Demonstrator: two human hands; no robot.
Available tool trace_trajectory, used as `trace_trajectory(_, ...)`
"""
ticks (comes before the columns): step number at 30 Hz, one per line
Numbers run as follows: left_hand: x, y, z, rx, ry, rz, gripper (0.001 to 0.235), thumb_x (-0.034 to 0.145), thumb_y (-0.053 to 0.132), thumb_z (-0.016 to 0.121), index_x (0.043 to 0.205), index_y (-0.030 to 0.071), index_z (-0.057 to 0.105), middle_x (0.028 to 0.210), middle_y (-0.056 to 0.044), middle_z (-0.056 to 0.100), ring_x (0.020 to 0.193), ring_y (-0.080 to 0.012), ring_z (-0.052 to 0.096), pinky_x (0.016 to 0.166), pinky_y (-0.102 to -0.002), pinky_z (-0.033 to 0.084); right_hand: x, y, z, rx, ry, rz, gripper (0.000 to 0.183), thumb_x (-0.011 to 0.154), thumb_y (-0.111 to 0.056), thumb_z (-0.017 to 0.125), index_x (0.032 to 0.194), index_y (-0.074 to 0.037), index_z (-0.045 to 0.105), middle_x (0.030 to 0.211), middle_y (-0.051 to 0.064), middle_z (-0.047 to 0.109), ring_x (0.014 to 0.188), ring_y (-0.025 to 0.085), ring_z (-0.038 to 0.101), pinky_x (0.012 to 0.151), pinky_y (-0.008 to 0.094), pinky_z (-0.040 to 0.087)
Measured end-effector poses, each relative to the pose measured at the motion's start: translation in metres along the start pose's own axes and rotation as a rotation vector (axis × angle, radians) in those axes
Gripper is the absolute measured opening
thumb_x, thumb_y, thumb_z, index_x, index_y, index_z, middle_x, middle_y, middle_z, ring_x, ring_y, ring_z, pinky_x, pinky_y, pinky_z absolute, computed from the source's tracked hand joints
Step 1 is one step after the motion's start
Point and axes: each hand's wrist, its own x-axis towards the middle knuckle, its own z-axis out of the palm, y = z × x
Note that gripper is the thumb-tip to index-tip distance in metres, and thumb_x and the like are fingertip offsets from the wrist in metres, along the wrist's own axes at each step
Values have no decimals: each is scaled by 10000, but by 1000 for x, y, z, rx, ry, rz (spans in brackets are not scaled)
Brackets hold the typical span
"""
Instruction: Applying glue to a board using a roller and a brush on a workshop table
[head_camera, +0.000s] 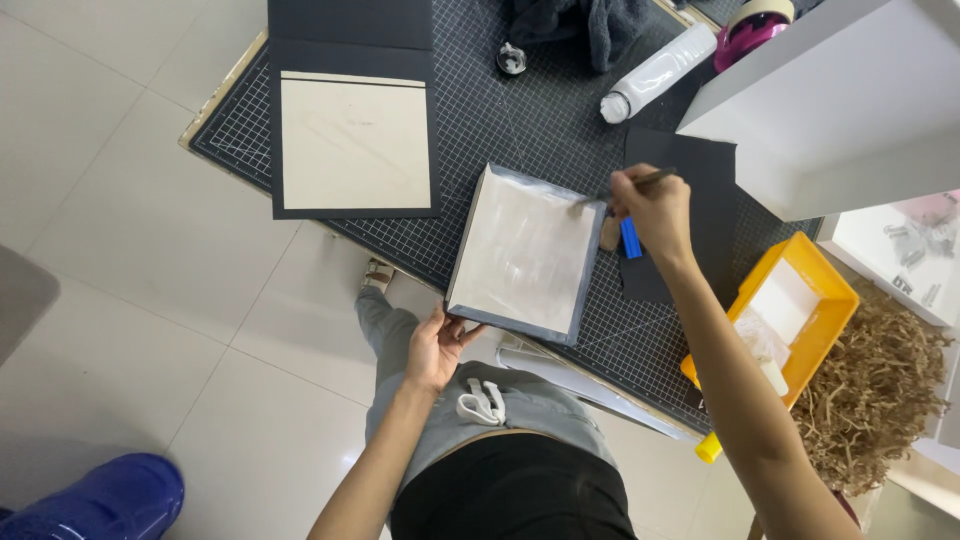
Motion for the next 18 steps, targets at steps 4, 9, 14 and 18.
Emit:
trace_trajectory(4, -5, 1, 5, -3, -2, 20, 224, 1004, 242, 584, 976, 60, 711, 826, -47, 740, 830, -216, 725, 947, -645, 559, -8, -2, 12, -4, 163, -178, 92, 1009, -54, 687, 958, 4, 737, 658, 131, 682, 600, 225, 688, 601, 301, 501)
trace_trajectory(9, -17, 9, 28, 13, -23, 51, 218, 1010, 241, 571, 989, 78, 714, 874, -47, 754, 866, -218, 726, 938, -651, 565, -76, 5, 40, -108, 140, -375, 124, 891, 49, 747, 817, -36, 696, 621, 123, 657, 589, 289, 649, 601, 348, 481)
trace_trajectory(14, -14, 6, 20, -11, -18, 42, 210, 1018, 219, 549, 1012, 83, 708, 906, -50, 751, 913, -238, 722, 919, -657, 562, -150, -32, 34, 46, -197, 15, 95, 897, -150, 732, 828, -97, 769, 584, 56, 717, 482, 142, 660, 504, 250, 525)
trace_trajectory(18, -13, 5, 19, 5, -8, 21, 214, 1025, 220, 535, 1018, 97, 710, 937, -49, 753, 943, -244, 721, 919, -652, 565, -95, -38, 10, 164, -323, 242, 210, 949, -147, 672, 830, 5, 756, 592, 151, 700, 466, 220, 649, 522, 324, 529)
